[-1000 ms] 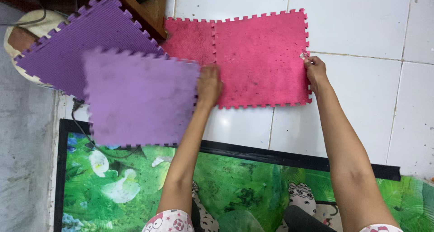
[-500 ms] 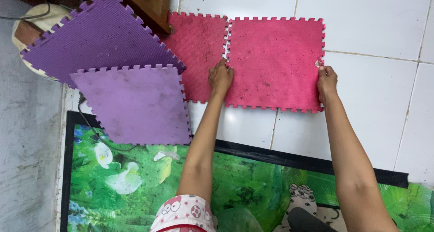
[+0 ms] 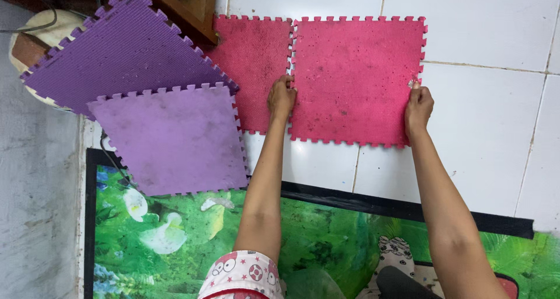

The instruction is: The person assembles a set of multicolored interlocking foam mats on the floor, connecting their edges by hand and pressing them down to secure the fit.

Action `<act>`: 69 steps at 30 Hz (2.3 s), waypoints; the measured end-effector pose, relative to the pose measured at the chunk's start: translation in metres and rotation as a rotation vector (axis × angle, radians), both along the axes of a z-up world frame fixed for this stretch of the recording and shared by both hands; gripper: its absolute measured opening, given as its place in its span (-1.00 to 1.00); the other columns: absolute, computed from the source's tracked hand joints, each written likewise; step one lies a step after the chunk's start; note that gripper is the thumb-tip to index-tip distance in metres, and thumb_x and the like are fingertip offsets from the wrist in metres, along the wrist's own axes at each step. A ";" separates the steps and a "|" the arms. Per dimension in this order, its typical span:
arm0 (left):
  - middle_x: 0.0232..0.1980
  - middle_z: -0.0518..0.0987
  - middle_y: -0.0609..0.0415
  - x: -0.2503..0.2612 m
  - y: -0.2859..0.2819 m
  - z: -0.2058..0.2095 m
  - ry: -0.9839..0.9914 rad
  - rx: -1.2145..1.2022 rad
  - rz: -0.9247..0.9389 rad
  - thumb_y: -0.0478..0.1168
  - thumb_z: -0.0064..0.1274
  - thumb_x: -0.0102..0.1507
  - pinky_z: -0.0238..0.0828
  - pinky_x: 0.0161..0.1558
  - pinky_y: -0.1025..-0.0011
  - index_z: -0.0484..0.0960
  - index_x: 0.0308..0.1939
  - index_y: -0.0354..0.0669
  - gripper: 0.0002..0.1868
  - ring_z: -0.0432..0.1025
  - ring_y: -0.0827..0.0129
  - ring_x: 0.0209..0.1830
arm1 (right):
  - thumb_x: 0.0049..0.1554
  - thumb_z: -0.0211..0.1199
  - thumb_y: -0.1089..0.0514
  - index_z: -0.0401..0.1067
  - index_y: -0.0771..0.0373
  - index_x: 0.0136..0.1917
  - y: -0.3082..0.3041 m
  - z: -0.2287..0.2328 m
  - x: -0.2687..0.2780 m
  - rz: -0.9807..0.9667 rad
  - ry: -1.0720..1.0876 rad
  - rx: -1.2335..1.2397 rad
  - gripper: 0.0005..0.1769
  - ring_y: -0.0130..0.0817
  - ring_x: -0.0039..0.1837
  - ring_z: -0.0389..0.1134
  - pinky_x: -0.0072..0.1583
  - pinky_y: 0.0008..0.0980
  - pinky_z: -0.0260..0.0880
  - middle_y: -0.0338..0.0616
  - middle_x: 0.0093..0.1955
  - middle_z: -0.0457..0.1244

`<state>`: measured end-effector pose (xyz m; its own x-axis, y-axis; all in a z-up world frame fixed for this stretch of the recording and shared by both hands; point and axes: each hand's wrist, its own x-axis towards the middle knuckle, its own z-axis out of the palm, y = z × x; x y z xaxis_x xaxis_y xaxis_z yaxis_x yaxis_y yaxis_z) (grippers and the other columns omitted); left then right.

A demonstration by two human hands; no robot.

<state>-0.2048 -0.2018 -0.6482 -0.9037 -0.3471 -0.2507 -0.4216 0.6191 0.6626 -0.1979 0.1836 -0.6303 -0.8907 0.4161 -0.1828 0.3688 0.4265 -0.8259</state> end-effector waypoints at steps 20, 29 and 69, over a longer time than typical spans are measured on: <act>-0.06 0.71 0.18 0.002 -0.009 0.011 0.047 -0.034 0.090 -0.16 0.16 0.19 0.44 0.01 0.07 0.68 -0.05 0.12 -0.76 0.57 0.17 0.01 | 0.39 0.07 -0.13 0.38 0.32 0.04 -0.025 -0.002 0.004 -0.016 -0.083 0.375 -0.57 0.10 -0.07 0.35 0.01 0.05 0.31 0.11 -0.13 0.33; 0.16 0.57 0.04 -0.009 0.002 0.021 0.102 -0.139 0.041 -0.18 0.17 0.18 0.28 0.14 -0.14 0.50 0.19 0.02 -0.52 0.44 0.05 0.20 | 0.28 0.17 -0.08 0.30 0.24 0.18 -0.041 -0.003 -0.004 -0.062 -0.209 0.571 -0.62 0.04 0.28 0.22 0.22 0.16 0.21 0.10 0.21 0.13; 0.19 0.49 0.07 -0.016 0.019 0.020 0.037 -0.174 0.125 -0.19 0.27 0.13 0.17 0.21 -0.24 0.51 0.21 0.07 -0.45 0.34 0.09 0.28 | 0.21 0.27 0.06 0.27 0.51 0.26 -0.060 0.025 -0.021 0.085 -0.089 0.782 -0.47 0.18 0.26 0.23 0.23 0.30 0.00 0.34 0.18 0.20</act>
